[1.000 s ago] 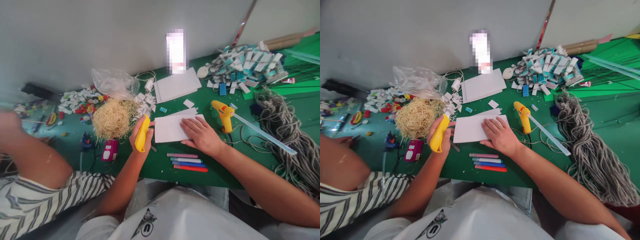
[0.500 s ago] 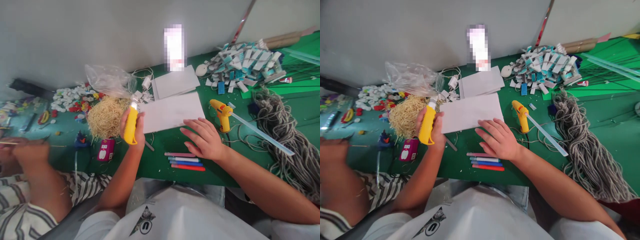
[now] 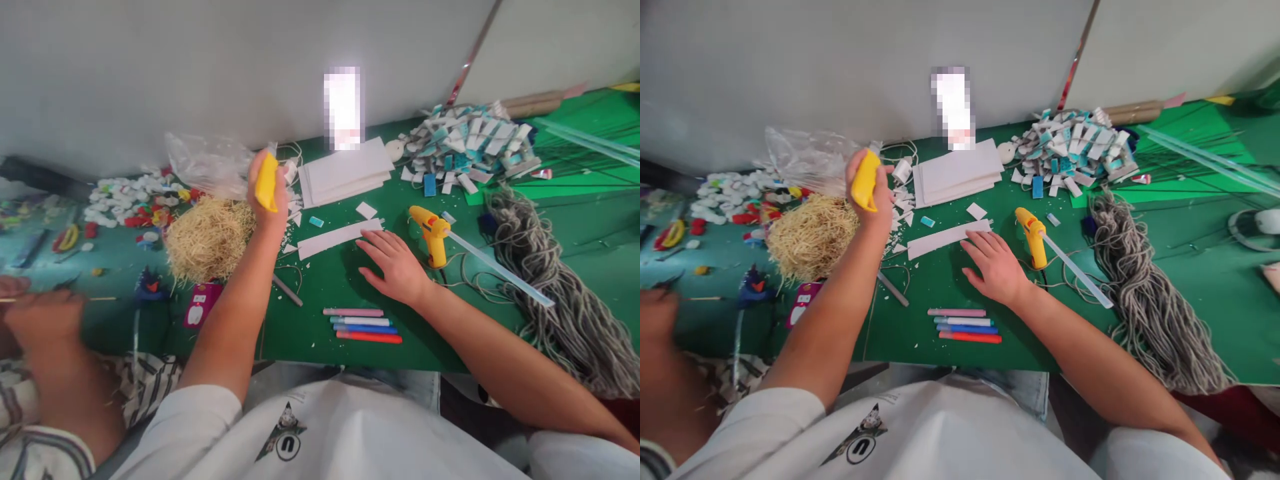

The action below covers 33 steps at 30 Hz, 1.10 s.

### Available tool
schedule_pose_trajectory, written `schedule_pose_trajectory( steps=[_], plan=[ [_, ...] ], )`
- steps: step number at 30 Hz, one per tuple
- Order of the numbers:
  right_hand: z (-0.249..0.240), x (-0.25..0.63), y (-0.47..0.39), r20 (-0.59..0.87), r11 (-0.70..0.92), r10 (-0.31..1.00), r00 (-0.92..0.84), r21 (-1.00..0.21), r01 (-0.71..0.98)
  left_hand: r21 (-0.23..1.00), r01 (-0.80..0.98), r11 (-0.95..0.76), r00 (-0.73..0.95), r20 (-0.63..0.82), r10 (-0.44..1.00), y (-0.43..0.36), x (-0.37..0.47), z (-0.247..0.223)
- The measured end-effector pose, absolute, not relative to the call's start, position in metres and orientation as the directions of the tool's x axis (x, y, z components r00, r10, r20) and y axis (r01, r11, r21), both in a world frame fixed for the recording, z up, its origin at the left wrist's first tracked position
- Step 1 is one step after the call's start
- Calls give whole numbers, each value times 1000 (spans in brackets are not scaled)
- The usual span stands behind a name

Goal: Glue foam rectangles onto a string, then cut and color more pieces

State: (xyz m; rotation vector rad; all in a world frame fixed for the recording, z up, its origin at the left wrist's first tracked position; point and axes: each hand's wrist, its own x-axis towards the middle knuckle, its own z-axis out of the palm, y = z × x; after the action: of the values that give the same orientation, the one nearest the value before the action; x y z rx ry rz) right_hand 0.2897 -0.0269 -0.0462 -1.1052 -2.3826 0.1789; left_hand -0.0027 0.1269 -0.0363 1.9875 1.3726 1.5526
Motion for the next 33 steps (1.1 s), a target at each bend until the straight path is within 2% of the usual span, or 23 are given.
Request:
schedule_pose_trajectory(
  steps=[1, 2, 6, 11, 14, 19, 21, 25, 29, 33],
  plan=[
    [-48, 289, -25, 361, 651, 755, -548, -312, 692, 723, 498, -479, -161, 620, 768, 115, -2, -35],
    [-51, 289, -24, 336, 650, 757, -559, -302, 698, 732, 495, -468, -193, 618, 762, 100, -1, -34],
    [-59, 286, -21, 292, 649, 760, -581, -287, 705, 754, 489, -439, -206, 588, 782, 42, 10, -36],
    [-55, 285, -20, 362, 603, 787, -499, -282, 746, 796, 491, -354, -247, 517, 819, 12, 20, -46],
    [-50, 285, -19, 406, 584, 791, -458, -277, 763, 779, 498, -381, -224, 540, 812, 11, 15, -52],
    [-51, 281, -18, 321, 653, 754, -573, -272, 707, 634, 615, -470, -107, 657, 747, 9, 6, -58],
    [-52, 280, -18, 340, 626, 773, -536, -272, 731, 602, 627, -495, -84, 683, 726, 9, 5, -60],
    [-51, 281, -20, 416, 588, 782, -465, -245, 771, 603, 600, -526, -77, 698, 712, 11, 4, -64],
    [-56, 282, -21, 350, 627, 766, -540, -222, 746, 601, 572, -558, -56, 708, 704, 12, 5, -66],
    [-63, 284, -17, 326, 606, 787, -524, -250, 755, 577, 579, -576, -14, 713, 701, 13, 6, -64]
  ],
)
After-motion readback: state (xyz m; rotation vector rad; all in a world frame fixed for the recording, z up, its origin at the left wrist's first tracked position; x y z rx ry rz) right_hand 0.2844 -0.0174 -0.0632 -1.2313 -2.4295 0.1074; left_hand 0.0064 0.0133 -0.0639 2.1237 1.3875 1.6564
